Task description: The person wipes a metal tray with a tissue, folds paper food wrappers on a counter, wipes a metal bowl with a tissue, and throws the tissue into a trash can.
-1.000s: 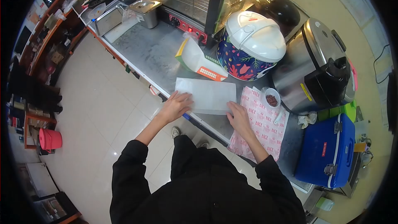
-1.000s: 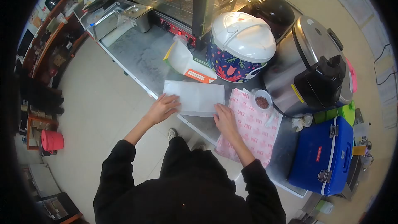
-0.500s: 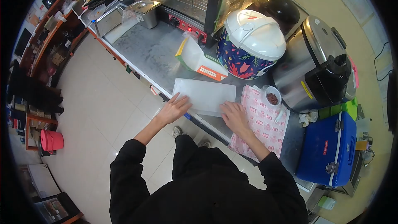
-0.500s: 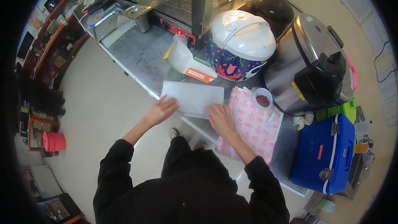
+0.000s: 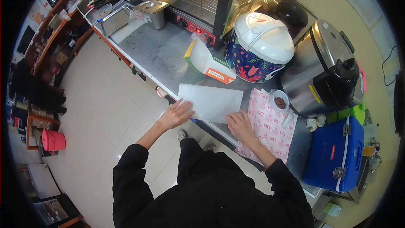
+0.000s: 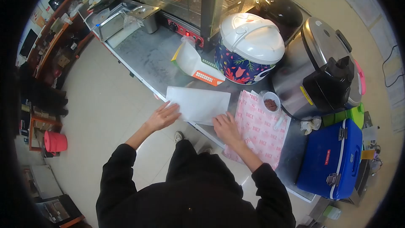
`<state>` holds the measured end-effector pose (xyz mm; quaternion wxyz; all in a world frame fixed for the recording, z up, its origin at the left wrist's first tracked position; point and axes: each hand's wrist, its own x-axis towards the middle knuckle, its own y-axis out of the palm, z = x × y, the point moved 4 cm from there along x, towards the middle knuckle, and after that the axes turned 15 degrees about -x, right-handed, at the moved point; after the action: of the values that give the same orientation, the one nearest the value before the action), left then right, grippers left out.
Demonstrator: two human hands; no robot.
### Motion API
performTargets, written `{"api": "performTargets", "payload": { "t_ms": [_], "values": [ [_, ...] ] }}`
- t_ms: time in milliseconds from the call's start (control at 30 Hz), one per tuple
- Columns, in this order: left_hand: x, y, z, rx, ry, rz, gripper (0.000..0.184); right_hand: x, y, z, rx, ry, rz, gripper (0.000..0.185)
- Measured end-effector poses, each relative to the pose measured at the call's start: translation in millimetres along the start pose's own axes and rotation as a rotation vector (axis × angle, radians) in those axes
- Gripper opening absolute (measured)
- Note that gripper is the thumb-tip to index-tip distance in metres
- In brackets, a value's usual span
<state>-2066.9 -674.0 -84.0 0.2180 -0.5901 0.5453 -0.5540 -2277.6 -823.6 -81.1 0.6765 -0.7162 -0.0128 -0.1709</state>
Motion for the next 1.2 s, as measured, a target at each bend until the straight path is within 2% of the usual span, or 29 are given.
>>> {"api": "performTargets", "payload": {
  "t_ms": [100,200,300,467,567,667,767,867,1200],
  "values": [
    [-3,3,-3,-0.100,-0.071,-0.066,0.041,2,-5,2,0.010,0.014,-0.028,0.020],
    [-5,5,-3,-0.057,-0.058,-0.057,0.039,5,-7,4,0.034,0.025,-0.037,0.020],
    [-20,19,10,0.089,0.018,-0.023,0.038,9,-18,13,0.068,0.043,-0.138,0.022],
    [-18,12,1,0.121,0.034,-0.063,0.037,44,-33,43,0.115,-0.015,-0.154,0.040],
    [-15,9,2,0.107,0.031,-0.099,0.034,58,-18,64,0.124,-0.102,-0.141,0.048],
    [-18,16,-1,0.079,0.006,-0.166,0.031,61,10,73,0.107,-0.073,-0.142,0.044],
    [-18,18,-1,-0.001,-0.096,-0.143,0.032,54,21,75,0.048,-0.031,-0.133,0.040],
    [-13,18,-4,0.053,-0.136,-0.100,0.038,53,19,76,0.023,-0.017,-0.167,0.036],
    [-25,-5,-8,0.090,-0.092,-0.164,0.039,43,9,67,0.006,0.015,-0.259,0.026]
  ]
}}
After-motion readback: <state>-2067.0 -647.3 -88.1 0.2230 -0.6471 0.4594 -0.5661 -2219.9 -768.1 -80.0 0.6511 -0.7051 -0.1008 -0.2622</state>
